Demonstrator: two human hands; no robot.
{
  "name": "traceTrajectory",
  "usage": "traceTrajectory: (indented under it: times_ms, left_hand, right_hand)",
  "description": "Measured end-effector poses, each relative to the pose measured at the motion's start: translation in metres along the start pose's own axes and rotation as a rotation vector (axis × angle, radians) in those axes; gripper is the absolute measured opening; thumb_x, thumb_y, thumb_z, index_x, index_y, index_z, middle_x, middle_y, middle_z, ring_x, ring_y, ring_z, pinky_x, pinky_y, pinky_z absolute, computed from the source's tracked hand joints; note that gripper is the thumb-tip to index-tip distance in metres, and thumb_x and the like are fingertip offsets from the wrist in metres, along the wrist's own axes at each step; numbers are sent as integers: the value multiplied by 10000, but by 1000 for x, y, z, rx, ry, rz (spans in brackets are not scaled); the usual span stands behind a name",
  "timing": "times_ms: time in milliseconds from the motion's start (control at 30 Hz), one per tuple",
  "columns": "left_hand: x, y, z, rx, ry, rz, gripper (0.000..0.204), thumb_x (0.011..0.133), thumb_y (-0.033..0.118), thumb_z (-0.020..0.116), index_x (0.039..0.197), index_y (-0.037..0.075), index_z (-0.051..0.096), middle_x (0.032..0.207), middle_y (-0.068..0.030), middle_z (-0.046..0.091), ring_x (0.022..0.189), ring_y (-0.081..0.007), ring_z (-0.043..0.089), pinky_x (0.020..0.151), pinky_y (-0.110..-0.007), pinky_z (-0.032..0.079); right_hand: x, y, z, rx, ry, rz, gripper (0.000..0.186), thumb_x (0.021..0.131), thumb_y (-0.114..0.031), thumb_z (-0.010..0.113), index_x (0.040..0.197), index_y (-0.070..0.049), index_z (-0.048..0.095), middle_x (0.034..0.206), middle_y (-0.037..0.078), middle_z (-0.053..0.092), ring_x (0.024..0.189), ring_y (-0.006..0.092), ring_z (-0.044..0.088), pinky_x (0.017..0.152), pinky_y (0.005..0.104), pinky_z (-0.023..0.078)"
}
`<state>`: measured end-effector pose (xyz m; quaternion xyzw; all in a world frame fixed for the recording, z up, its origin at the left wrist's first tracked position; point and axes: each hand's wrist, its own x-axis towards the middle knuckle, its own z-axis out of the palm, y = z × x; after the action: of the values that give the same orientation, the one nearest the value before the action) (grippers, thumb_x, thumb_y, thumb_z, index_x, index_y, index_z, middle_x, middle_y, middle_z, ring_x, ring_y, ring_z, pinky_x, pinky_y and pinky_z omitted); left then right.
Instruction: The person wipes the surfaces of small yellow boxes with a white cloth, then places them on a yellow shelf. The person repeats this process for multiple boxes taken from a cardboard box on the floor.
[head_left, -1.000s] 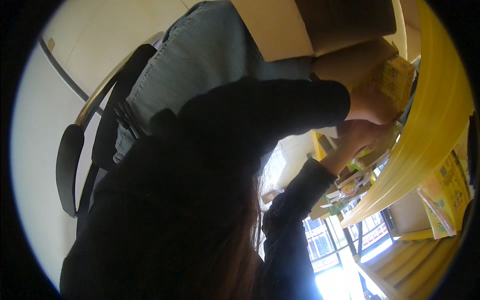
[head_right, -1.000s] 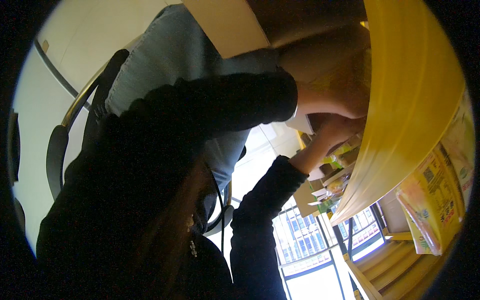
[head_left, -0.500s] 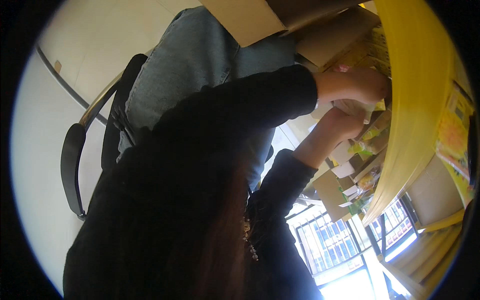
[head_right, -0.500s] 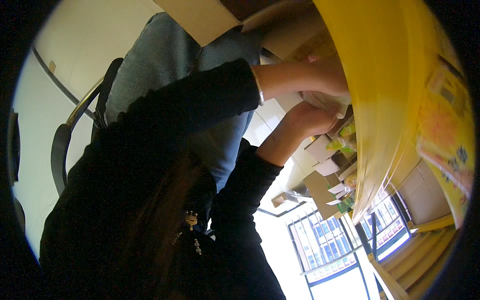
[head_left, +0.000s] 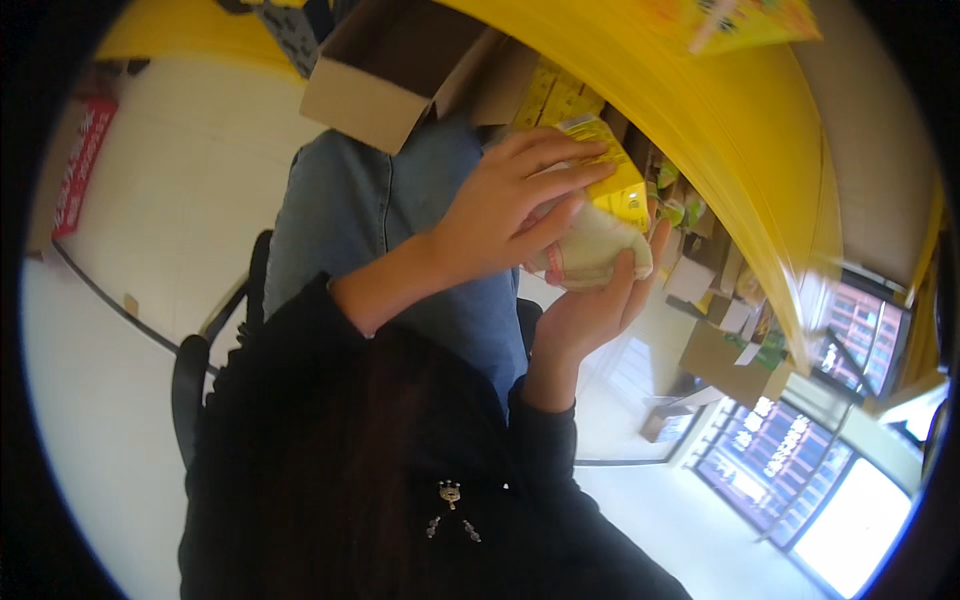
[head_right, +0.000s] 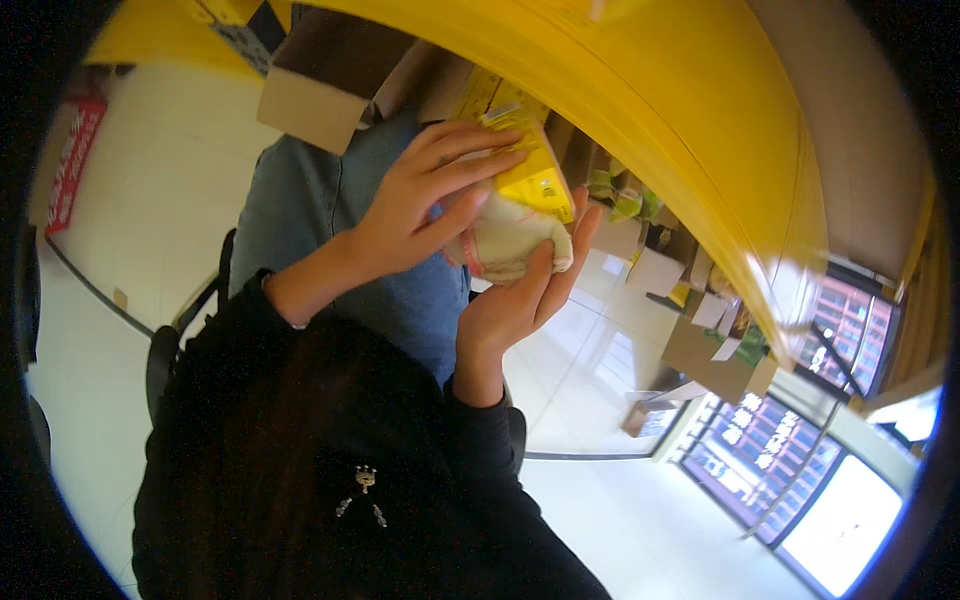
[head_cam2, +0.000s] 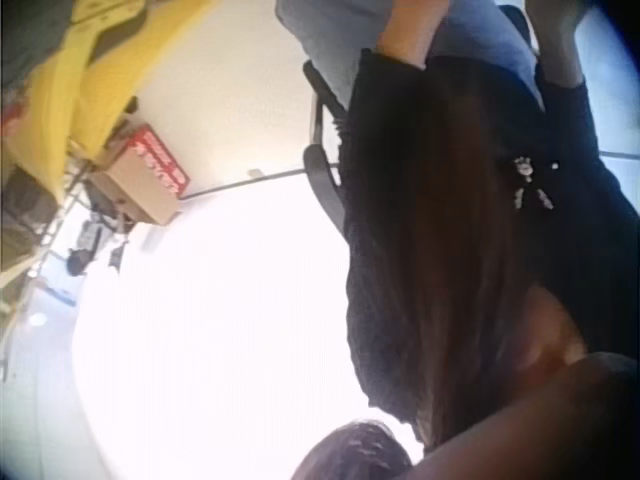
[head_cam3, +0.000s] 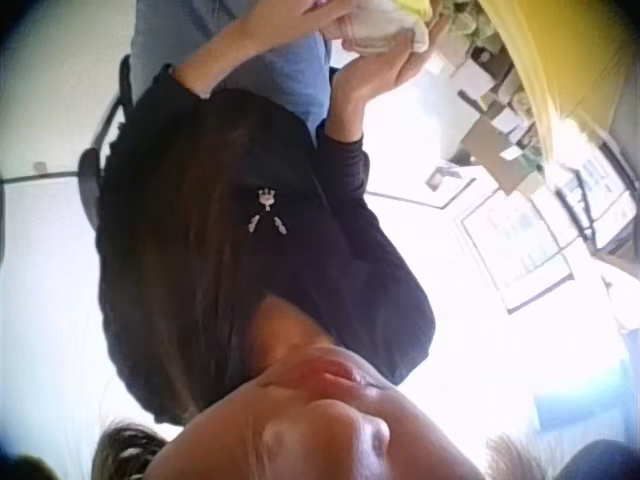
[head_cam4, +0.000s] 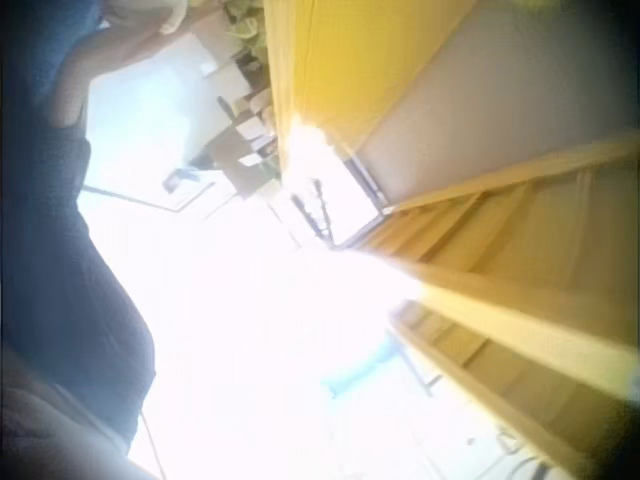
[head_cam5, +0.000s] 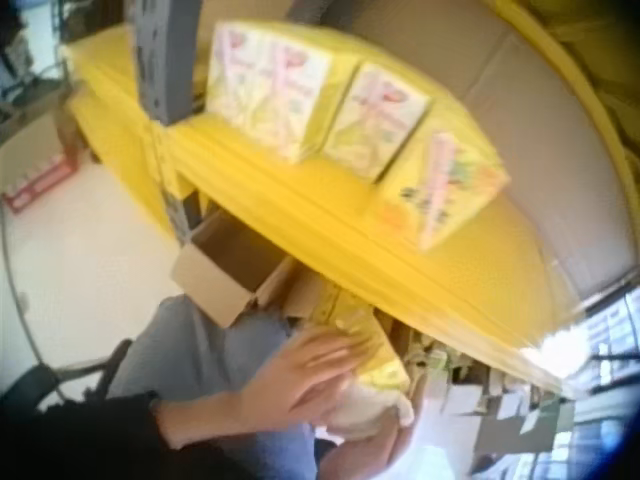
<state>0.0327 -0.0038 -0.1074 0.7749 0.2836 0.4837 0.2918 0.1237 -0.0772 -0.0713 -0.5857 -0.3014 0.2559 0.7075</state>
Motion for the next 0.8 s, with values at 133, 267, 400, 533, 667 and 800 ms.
traceTrajectory:
  times_ms: [133, 267, 400, 533, 667, 800]
  left_hand:
    - [5, 33, -18, 13, -23, 172, 343, 896, 221, 464, 1159, 60, 613, 1210, -137, 529, 1161, -340, 447, 971, -436, 355]
    - [35, 59, -23, -173, 23, 299, 351, 882, 215, 467, 1148, 39, 613, 1250, -170, 504, 1214, -389, 417, 1013, -451, 331]
    - [82, 87, -11, -311, -1, 307, 410, 877, 134, 442, 1244, -37, 503, 1344, -203, 422, 1269, -396, 361, 1056, -431, 268]
    - [124, 92, 11, -432, -53, 141, 441, 906, 115, 429, 1311, -56, 401, 1364, -215, 393, 1283, -337, 358, 1062, -353, 247]
    - [152, 74, 35, -536, -44, 1, 440, 940, 177, 446, 1300, -70, 394, 1322, -206, 426, 1262, -300, 379, 1045, -329, 263]
    - [168, 56, 33, -546, -63, -94, 441, 942, 187, 464, 1300, -61, 392, 1303, -174, 440, 1255, -261, 387, 1034, -329, 281]
  right_hand:
    - [-9, -35, -11, 82, 5, -102, 507, 890, -43, 310, 1394, 13, 283, 1419, 197, 334, 1291, 291, 351, 1064, 382, 284]
    - [3, -74, -19, 124, -50, -256, 530, 861, -30, 311, 1386, 35, 283, 1405, 215, 351, 1289, 311, 359, 1059, 387, 289]
    - [35, -114, -19, -286, 50, -575, 480, 900, -120, 322, 1346, 51, 361, 1367, 211, 408, 1251, 291, 406, 1019, 366, 342]
    - [77, -135, -23, -456, 32, -515, 444, 850, 5, 372, 1287, 38, 441, 1247, 261, 499, 1144, 308, 524, 939, 335, 402]
    - [120, -143, -28, -627, -40, -482, 433, 824, 29, 399, 1251, 30, 470, 1231, 275, 504, 1109, 391, 531, 916, 341, 420]
    - [142, -143, -27, -626, -172, -469, 437, 817, 35, 402, 1245, 5, 486, 1284, 257, 470, 1175, 374, 483, 963, 325, 379]
